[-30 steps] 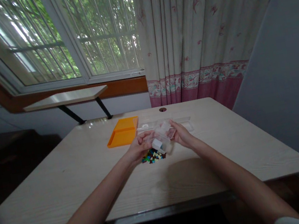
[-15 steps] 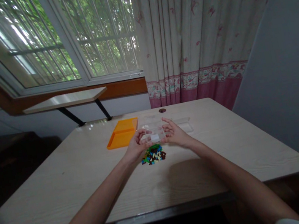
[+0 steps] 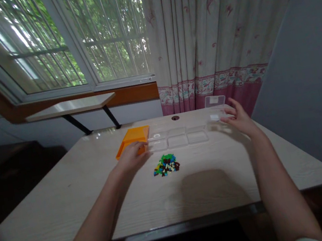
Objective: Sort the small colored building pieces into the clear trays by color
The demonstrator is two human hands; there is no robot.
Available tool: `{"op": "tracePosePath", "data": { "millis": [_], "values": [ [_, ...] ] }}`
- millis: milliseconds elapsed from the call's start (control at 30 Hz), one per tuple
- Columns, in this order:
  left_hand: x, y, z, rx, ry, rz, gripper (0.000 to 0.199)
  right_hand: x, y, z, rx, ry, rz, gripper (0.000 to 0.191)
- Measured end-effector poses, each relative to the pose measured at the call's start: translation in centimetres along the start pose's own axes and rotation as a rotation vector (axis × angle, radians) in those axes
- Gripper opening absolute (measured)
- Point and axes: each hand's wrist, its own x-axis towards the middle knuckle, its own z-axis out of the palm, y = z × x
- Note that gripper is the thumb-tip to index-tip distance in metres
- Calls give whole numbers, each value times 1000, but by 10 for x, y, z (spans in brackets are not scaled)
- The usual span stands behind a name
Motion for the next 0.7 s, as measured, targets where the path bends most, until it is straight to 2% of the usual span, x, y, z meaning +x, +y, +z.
{"op": "tracePosePath", "data": {
  "millis": [67, 133, 200, 267, 467, 700],
  "values": [
    [1, -4, 3, 2, -33, 5, 32, -1, 19, -19, -71, 26, 57, 91],
    [2, -8, 7, -3, -73, 11, 30, -5, 35, -28, -105, -30, 186, 87],
    [4, -12, 10, -8, -112, 16, 29, -10, 46, -29, -107, -136, 323, 84],
    [6, -15, 11, -14, -143, 28, 28, -14, 54, -25, -79, -223, 396, 81],
    [8, -17, 13, -48, -163, 65, 26, -13, 64, -6, -56, -332, 356, 70],
    [9, -14, 12, -44, -177, 71, 26, -12, 71, -4, -129, -290, 311, 76]
  ]
}}
